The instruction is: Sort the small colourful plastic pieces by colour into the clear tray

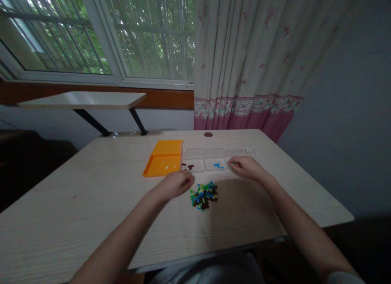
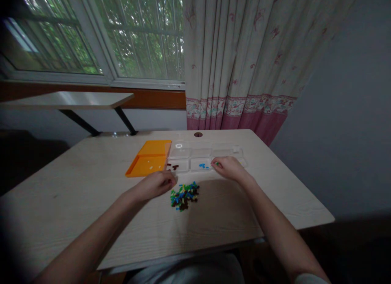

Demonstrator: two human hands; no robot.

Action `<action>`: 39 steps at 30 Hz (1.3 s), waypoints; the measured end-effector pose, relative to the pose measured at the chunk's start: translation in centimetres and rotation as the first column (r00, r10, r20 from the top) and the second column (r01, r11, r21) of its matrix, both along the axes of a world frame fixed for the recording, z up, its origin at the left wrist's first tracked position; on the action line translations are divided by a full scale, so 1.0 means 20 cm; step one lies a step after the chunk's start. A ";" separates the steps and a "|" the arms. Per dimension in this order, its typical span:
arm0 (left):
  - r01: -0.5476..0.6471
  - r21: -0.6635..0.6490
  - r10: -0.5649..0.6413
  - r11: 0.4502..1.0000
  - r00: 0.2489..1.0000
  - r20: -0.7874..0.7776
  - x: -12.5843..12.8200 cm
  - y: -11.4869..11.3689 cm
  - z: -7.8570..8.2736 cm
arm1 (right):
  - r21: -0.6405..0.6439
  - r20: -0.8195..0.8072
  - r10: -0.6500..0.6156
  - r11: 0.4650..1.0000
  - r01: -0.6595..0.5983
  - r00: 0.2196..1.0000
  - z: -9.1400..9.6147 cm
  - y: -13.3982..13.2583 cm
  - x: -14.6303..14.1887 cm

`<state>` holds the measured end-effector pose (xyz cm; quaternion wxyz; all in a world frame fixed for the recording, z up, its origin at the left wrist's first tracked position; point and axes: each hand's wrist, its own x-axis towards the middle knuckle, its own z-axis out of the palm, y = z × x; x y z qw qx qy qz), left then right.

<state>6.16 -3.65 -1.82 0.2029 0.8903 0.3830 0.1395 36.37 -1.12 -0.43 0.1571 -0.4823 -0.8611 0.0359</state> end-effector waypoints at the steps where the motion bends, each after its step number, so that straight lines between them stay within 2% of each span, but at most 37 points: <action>1: -0.029 -0.033 0.031 0.999 0.997 0.068 0.01 0.00 -0.01 | 0.021 0.008 0.037 0.999 -0.037 0.999 -0.02 -0.02 -0.06; 3: -0.081 -0.158 0.117 0.984 0.965 0.236 0.04 0.00 -0.04 | 0.084 0.002 0.100 0.991 -0.100 0.995 -0.07 -0.08 -0.18; 5: -0.082 -0.336 0.213 0.938 0.903 0.373 0.07 0.00 -0.06 | 0.149 -0.009 0.135 0.980 -0.133 0.991 -0.11 -0.13 -0.28; 7: -0.028 -0.501 0.278 0.865 0.858 0.433 0.10 -0.01 -0.08 | 0.186 0.009 0.146 0.972 -0.145 0.989 -0.13 -0.16 -0.35; 9: 0.025 -0.597 0.305 0.802 0.842 0.445 0.11 -0.02 -0.07 | 0.207 0.035 0.139 0.968 -0.143 0.990 -0.15 -0.19 -0.39; 14: 0.010 -0.642 0.356 0.766 0.826 0.437 0.12 -0.04 -0.04 | 0.230 0.024 0.157 0.960 -0.158 0.987 -0.15 -0.20 -0.41; 19: 0.033 -0.672 0.368 0.740 0.816 0.446 0.14 -0.04 -0.04 | 0.275 -0.016 0.195 0.944 -0.184 0.981 -0.16 -0.19 -0.42; 23: 0.028 -0.660 0.385 0.751 0.793 0.472 0.15 -0.03 -0.05 | 0.263 -0.042 0.200 0.947 -0.182 0.979 -0.17 -0.19 -0.42; 26: 0.023 -0.616 0.347 0.788 0.810 0.473 0.12 -0.02 -0.05 | 0.251 -0.067 0.222 0.947 -0.199 0.973 -0.16 -0.19 -0.41; 28: -0.005 -0.555 0.288 0.832 0.858 0.425 0.09 0.00 -0.04 | 0.270 -0.120 0.236 0.943 -0.197 0.964 -0.16 -0.18 -0.40; 31: -0.058 -0.405 0.168 0.913 0.955 0.243 0.01 0.01 -0.01 | 0.310 -0.231 0.254 0.934 -0.177 0.939 -0.15 -0.17 -0.37; 33: -0.031 -0.295 0.070 0.955 0.990 0.125 -0.03 0.01 0.01 | 0.330 -0.295 0.255 0.932 -0.152 0.921 -0.15 -0.16 -0.34; 36: 0.063 -0.183 -0.051 0.981 0.996 0.071 -0.04 0.01 0.02 | 0.348 -0.336 0.223 0.932 -0.099 0.915 -0.14 -0.16 -0.31; 39: 0.113 -0.139 -0.105 0.984 0.993 0.061 -0.03 0.01 0.02 | 0.351 -0.332 0.188 0.934 -0.064 0.924 -0.14 -0.15 -0.30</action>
